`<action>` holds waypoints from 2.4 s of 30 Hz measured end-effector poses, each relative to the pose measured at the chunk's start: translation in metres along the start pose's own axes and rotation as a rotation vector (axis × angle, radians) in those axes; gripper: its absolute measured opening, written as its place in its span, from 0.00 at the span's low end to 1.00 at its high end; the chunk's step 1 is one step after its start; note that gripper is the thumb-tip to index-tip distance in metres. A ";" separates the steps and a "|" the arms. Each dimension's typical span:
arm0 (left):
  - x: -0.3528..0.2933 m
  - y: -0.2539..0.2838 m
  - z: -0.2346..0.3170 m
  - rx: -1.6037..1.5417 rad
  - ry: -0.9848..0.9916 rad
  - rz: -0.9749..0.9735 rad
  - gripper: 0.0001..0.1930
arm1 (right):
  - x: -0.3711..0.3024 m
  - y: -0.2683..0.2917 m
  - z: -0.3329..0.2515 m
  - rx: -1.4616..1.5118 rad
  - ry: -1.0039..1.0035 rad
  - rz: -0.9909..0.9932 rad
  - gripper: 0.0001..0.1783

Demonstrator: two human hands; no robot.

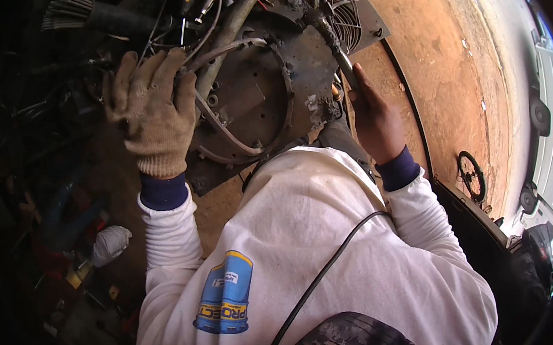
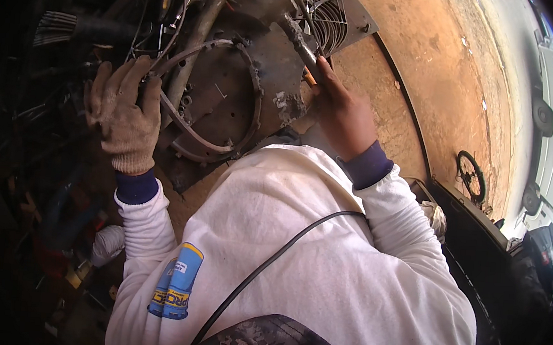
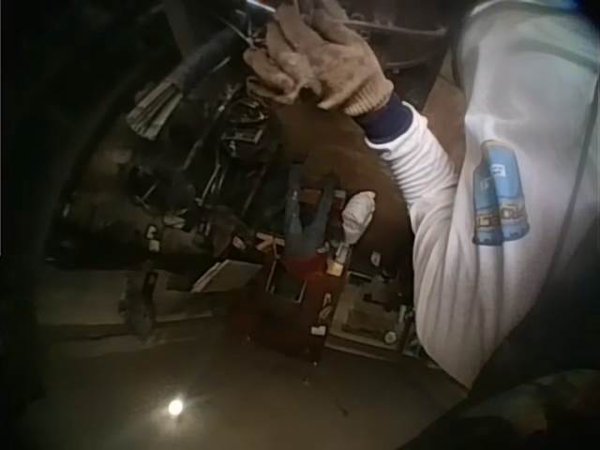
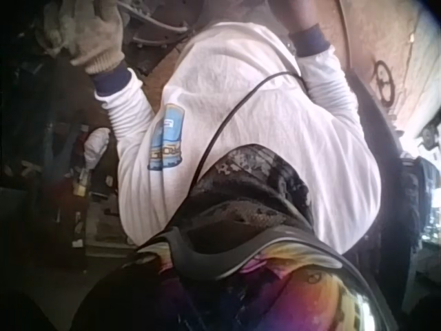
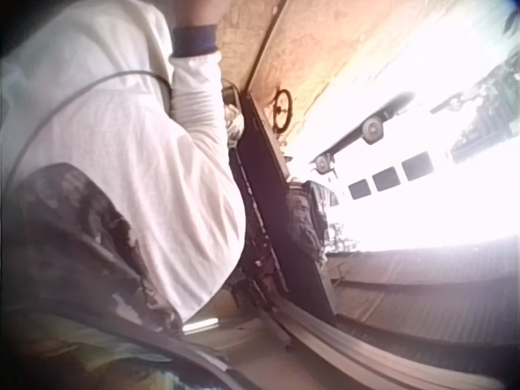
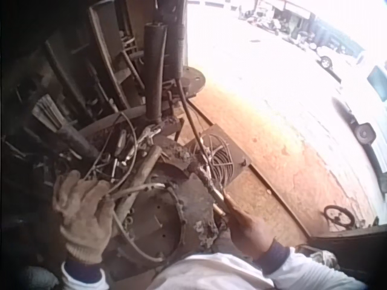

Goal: The person welds a circular metal component using a welding torch, creating bright sparks and molten metal. They repeatedly position the torch, weld, and then use a hammer to chip away slag from the welds. The person also uses a wire brush to clean the welded area.

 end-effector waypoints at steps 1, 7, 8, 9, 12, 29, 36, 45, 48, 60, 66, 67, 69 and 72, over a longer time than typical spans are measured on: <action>0.000 0.000 -0.001 -0.006 -0.007 0.001 0.13 | -0.002 -0.002 -0.001 -0.055 0.034 -0.003 0.27; 0.011 0.018 0.018 0.069 0.022 0.060 0.11 | -0.014 -0.001 0.018 0.109 0.030 -0.005 0.24; 0.012 0.019 0.021 0.035 -0.006 0.097 0.11 | -0.017 0.000 0.022 0.115 -0.009 -0.017 0.24; 0.014 0.018 0.024 -0.001 -0.015 0.107 0.11 | -0.019 0.001 0.024 0.122 -0.047 -0.033 0.24; 0.021 0.013 0.034 -0.099 -0.039 0.119 0.11 | -0.019 0.007 0.030 0.126 -0.079 -0.068 0.26; 0.037 -0.033 0.073 0.024 -0.076 -0.173 0.14 | 0.044 0.023 0.051 0.051 0.242 -0.167 0.29; 0.041 -0.044 0.069 0.048 -0.044 -0.272 0.08 | 0.035 0.017 0.055 -0.018 0.185 -0.311 0.29; 0.041 -0.046 0.064 -0.048 -0.070 -0.272 0.07 | 0.009 0.002 0.049 0.207 0.079 -0.358 0.26; 0.040 -0.047 0.062 -0.082 -0.061 -0.307 0.07 | 0.007 0.000 0.042 0.380 -0.054 -0.491 0.26; 0.030 -0.048 0.058 -0.061 -0.043 -0.242 0.06 | 0.008 -0.002 0.022 0.181 0.159 -0.031 0.28; 0.030 -0.046 0.058 -0.109 -0.056 -0.245 0.07 | 0.005 0.000 0.015 0.197 0.066 -0.149 0.29; 0.031 -0.046 0.058 -0.112 -0.049 -0.247 0.07 | 0.005 0.003 0.013 0.229 0.033 -0.079 0.29; 0.031 -0.045 0.059 -0.113 -0.043 -0.244 0.07 | 0.011 0.008 0.012 0.248 0.063 -0.018 0.29; 0.032 -0.045 0.059 -0.110 -0.044 -0.252 0.06 | 0.009 -0.008 0.018 0.214 0.142 -0.102 0.29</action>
Point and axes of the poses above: each hand's wrist, its own x-axis towards the middle knuckle, its own y-axis out of the back of the hand, z = x × y, the point moved 5 cm from there along x, towards the middle knuckle, and after that the axes turned 4 degrees about y, right-handed, at the moved point
